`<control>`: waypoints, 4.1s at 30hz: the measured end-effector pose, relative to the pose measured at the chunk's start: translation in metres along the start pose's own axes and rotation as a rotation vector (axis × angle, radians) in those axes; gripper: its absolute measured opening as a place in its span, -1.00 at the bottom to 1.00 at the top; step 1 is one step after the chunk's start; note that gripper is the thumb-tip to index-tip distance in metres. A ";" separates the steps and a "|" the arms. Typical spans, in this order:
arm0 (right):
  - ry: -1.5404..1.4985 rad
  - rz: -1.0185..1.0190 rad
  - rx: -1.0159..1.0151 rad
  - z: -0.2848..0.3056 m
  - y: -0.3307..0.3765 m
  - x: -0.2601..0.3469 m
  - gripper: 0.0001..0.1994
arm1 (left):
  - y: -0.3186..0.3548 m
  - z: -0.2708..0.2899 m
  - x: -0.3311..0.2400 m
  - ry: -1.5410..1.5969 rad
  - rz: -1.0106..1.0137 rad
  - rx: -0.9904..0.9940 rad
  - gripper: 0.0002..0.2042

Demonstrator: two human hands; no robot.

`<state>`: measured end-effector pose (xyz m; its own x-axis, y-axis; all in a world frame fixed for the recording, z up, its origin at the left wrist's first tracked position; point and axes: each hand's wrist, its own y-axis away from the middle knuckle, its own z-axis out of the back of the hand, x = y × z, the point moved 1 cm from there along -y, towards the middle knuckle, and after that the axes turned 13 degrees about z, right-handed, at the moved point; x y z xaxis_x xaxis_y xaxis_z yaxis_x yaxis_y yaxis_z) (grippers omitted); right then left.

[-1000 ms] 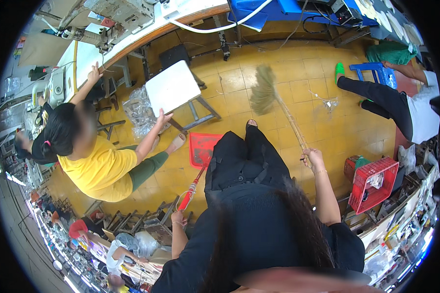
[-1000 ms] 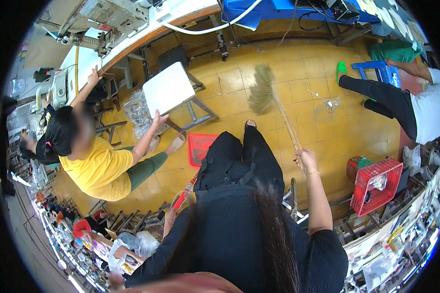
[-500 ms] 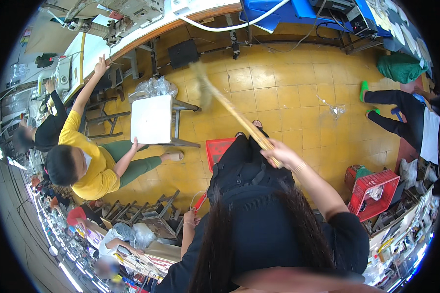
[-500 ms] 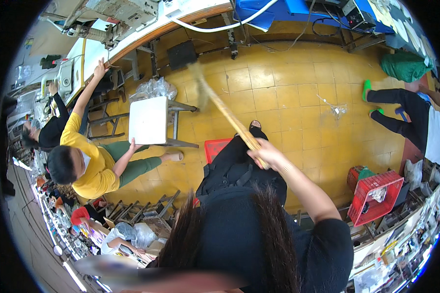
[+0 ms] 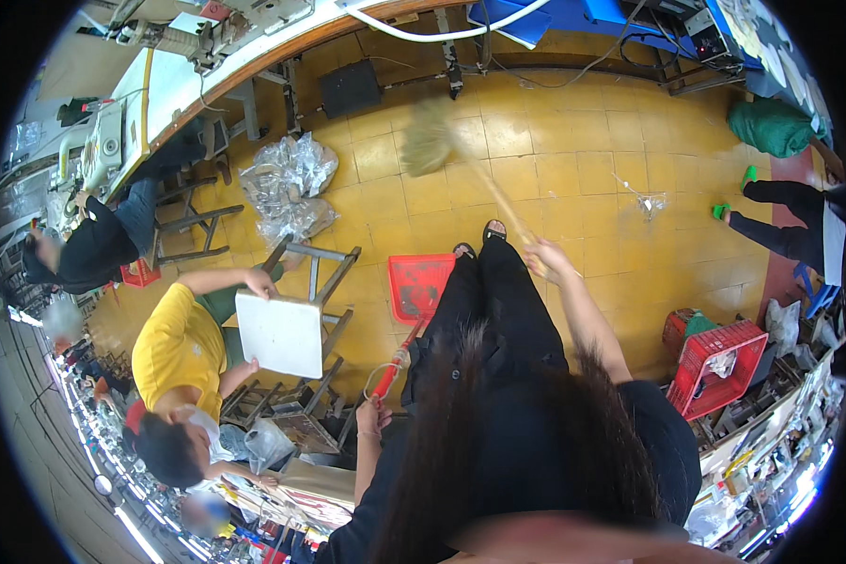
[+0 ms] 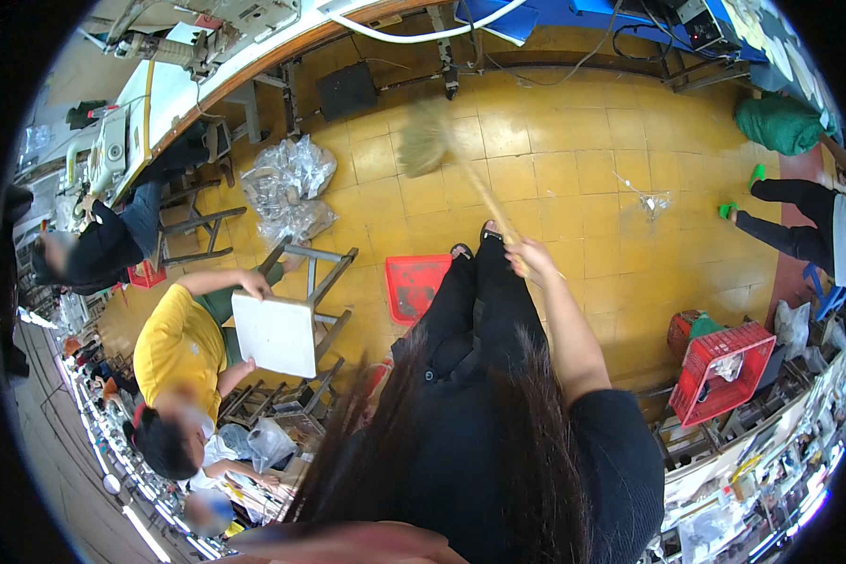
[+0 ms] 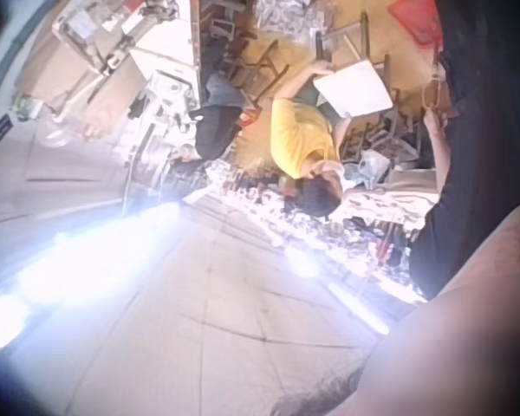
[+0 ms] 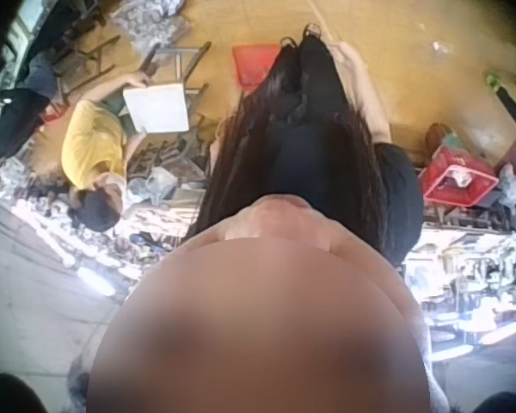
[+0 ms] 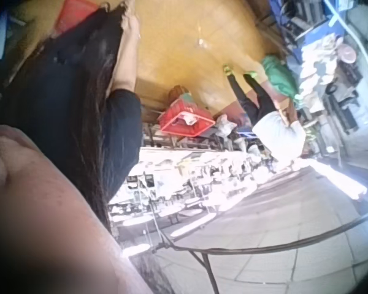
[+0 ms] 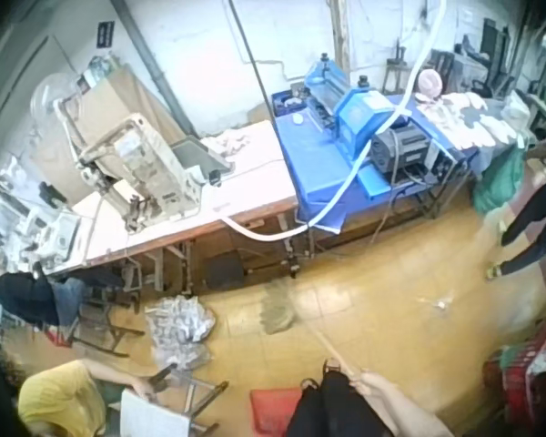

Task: The person sweeps debris on a yellow and red floor using a broom and a red dustpan. They gather small pieces of trash into the dustpan and move around a cluttered workshop area while other people work at nearby tables.

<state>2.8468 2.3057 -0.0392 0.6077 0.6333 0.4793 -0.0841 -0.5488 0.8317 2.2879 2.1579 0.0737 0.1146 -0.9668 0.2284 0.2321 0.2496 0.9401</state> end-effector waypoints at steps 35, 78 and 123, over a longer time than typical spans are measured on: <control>0.560 0.531 -0.355 -0.113 -0.143 0.157 -0.64 | 0.049 -0.034 -0.058 -0.161 -0.122 -0.028 -0.76; 0.094 0.192 -0.466 0.259 0.019 0.038 -0.47 | 0.119 -0.208 -0.130 -0.483 -0.613 -0.506 -0.78; -0.582 0.499 -0.440 0.165 -0.108 0.370 -0.43 | 0.248 -0.662 -0.432 -0.970 -0.394 -0.295 -0.72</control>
<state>3.2107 2.5092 0.0015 0.7144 -0.0683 0.6964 -0.6706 -0.3510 0.6535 2.9353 2.6742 0.0410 -0.8005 -0.5806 0.1484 0.3231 -0.2095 0.9229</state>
